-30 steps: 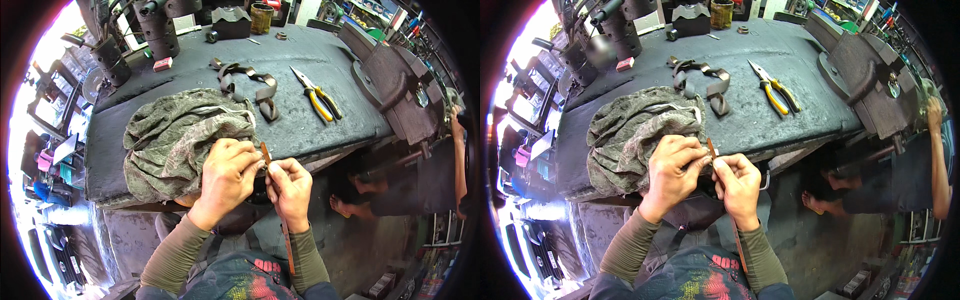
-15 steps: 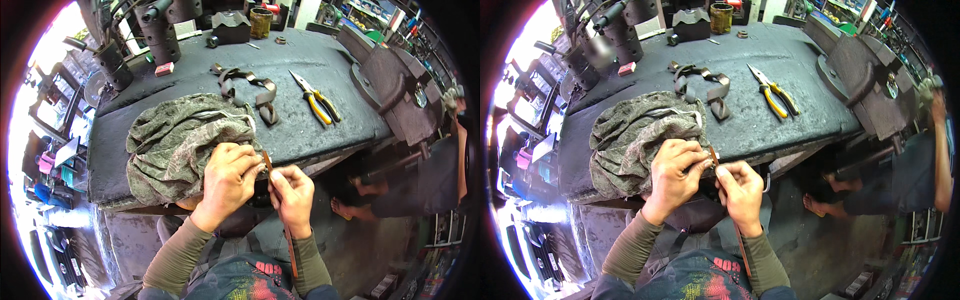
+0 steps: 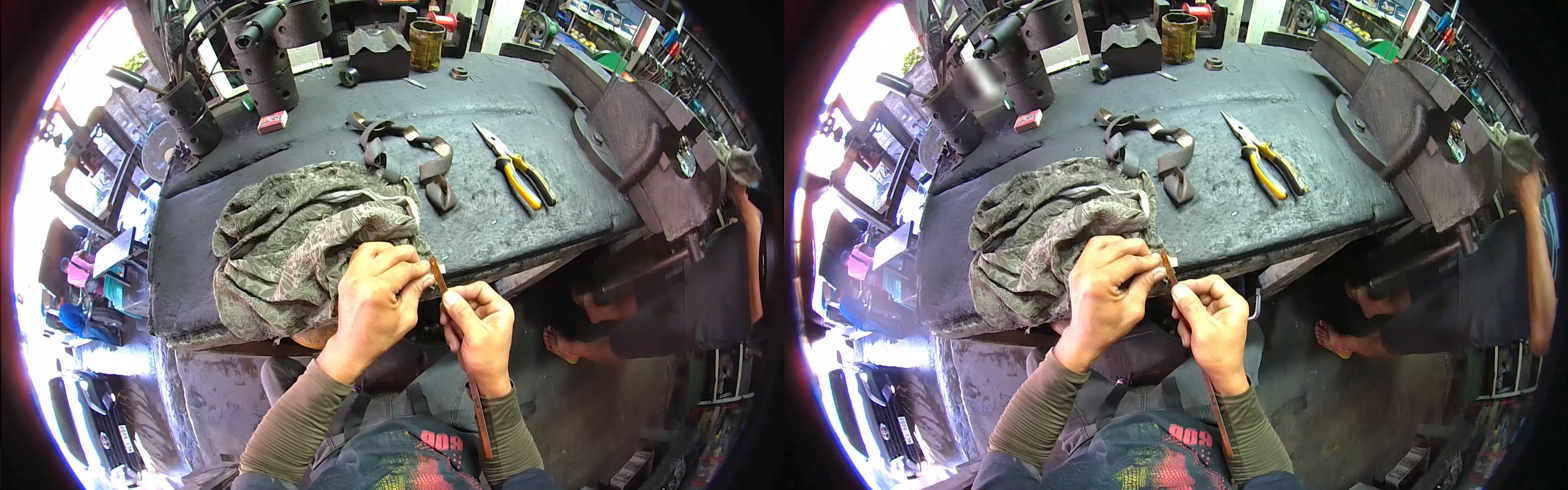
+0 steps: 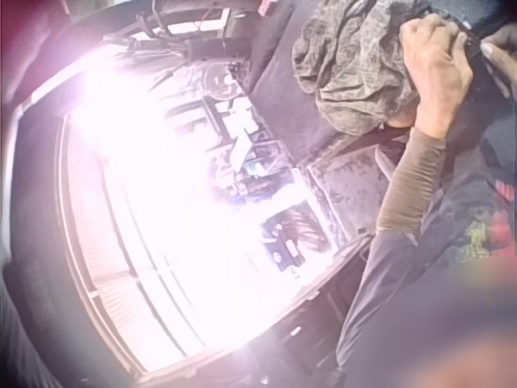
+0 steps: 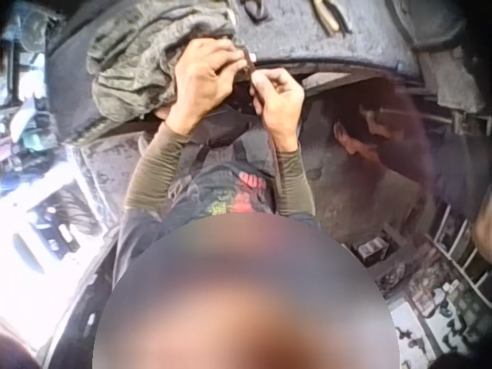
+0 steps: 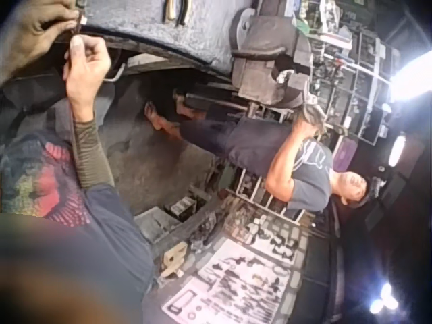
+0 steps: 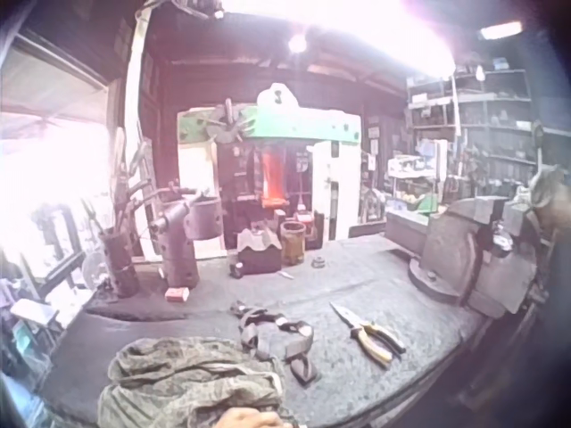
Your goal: The person holds a small metal component and repeatedly inserts and removes a thin orange strip or wire, then handles a small metal piece and a dark strap-like object on the workbench. The person manipulates these items by hand without using tools.
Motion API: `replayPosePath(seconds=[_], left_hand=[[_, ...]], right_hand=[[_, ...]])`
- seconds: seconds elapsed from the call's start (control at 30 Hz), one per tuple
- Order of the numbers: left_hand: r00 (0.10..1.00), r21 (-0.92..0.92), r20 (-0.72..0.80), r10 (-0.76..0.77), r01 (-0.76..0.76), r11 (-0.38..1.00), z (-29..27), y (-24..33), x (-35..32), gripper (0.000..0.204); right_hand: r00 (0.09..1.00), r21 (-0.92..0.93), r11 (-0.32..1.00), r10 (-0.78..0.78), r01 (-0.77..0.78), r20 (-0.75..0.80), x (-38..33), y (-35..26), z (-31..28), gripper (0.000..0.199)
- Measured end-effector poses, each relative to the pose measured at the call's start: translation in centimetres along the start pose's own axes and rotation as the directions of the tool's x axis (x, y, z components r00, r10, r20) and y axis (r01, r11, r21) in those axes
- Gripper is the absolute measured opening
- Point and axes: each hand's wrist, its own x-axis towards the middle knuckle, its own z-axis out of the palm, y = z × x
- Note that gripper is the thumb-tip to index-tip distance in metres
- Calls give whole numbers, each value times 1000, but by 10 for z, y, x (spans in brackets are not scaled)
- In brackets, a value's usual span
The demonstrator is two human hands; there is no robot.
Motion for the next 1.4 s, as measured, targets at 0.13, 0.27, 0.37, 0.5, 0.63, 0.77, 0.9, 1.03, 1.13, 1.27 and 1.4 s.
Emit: replayPosePath(seconds=[0.13, 0.27, 0.37, 0.5, 0.63, 0.77, 0.9, 1.03, 1.13, 1.27, 1.4], left_hand=[[1000, 24, -7, 2, -2, 1000, 1, 1, 0, 19], [1000, -7, 4, -15, 15, 1000, -1, 0, 1, 19], [1000, -11, 0, -14, 14, 1000, -3, 0, 1, 19], [1000, -10, 10, 1, -1, 1000, -5, 0, 1, 18], [1000, 7, 26, 6, -6, 1000, -5, 0, 1, 17], [1000, 21, 24, 0, 0, 1000, -4, 1, 2, 18], [999, 15, 41, -16, 16, 1000, -3, 2, 3, 17], [996, 8, 68, -56, 56, 998, -6, 2, 4, 17], [996, -2, 53, -70, 71, 998, -7, 5, 5, 16], [996, -6, 47, -82, 82, 997, -6, 6, 7, 16], [991, -7, 65, -117, 117, 993, -7, 6, 7, 16]], right_hand=[[979, 107, 981, -173, 162, 104, 5, 2, 2, 11], [990, 100, 989, -114, 106, 84, 9, 6, 2, 12], [990, 119, 987, -116, 106, 84, 11, 8, 2, 12], [986, 174, 977, -141, 124, 92, 6, 9, 2, 12], [991, 121, 988, -106, 96, 77, 2, 8, -1, 11], [989, 113, 987, -122, 112, 79, 5, 5, -3, 12], [992, 75, 993, -101, 96, 72, 5, -1, -5, 12], [994, 43, 996, -75, 72, 77, 2, -3, -9, 12], [993, 77, 994, -85, 79, 79, 1, 0, -7, 11], [995, 138, 988, -82, 73, 57, -1, 3, -2, 11], [995, 115, 991, -75, 67, 61, -5, -2, -3, 12]])
